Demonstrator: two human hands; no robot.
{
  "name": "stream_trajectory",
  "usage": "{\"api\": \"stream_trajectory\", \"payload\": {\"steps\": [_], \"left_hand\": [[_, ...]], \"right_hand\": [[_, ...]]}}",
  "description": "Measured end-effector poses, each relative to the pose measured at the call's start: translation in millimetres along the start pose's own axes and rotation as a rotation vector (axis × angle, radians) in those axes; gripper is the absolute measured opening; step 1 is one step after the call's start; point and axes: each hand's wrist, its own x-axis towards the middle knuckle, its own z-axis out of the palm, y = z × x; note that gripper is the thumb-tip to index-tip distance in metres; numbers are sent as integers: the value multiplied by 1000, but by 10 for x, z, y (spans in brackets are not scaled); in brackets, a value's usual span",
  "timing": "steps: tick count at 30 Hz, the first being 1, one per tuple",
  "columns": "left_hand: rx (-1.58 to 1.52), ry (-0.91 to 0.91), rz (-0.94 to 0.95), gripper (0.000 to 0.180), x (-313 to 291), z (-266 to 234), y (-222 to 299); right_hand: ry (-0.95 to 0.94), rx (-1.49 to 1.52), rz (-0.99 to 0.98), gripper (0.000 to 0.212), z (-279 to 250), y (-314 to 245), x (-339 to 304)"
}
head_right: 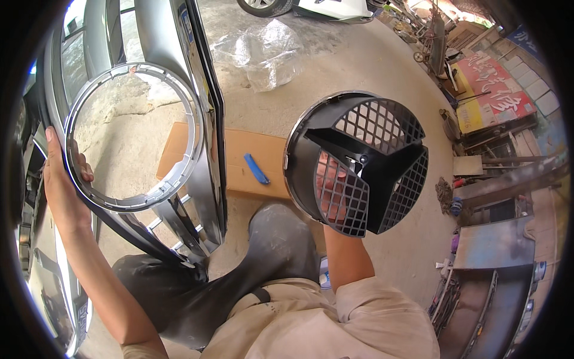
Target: The person uses a utility knife to scrape residue from the inner edge of a chrome car grille. They then pick up a Mercedes-Benz emblem and fit it into the center of the grille, pressing it into place.
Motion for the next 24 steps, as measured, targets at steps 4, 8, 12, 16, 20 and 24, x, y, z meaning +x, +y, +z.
{"api": "stream_trajectory", "payload": {"steps": [4,8,12,16,20,24], "left_hand": [[1,6,-33,48,-21,-41,76],[-123,-4,-60,48,-49,113,180],[-136,-53,-60,46,4,7,124],[-154,-48,-29,49,67,-52,116],[-190,-30,-64,50,63,-15,117],[-191,-23,-83,50,79,-4,99]], "right_hand": [[146,-287,-217,46,177,142,-23],[466,-758,-411,44,470,295,-66],[677,-1241,-401,41,636,357,58],[732,-1465,-382,38,642,442,136],[730,-1627,-388,36,732,498,139],[640,-1843,-437,33,823,546,175]]}}
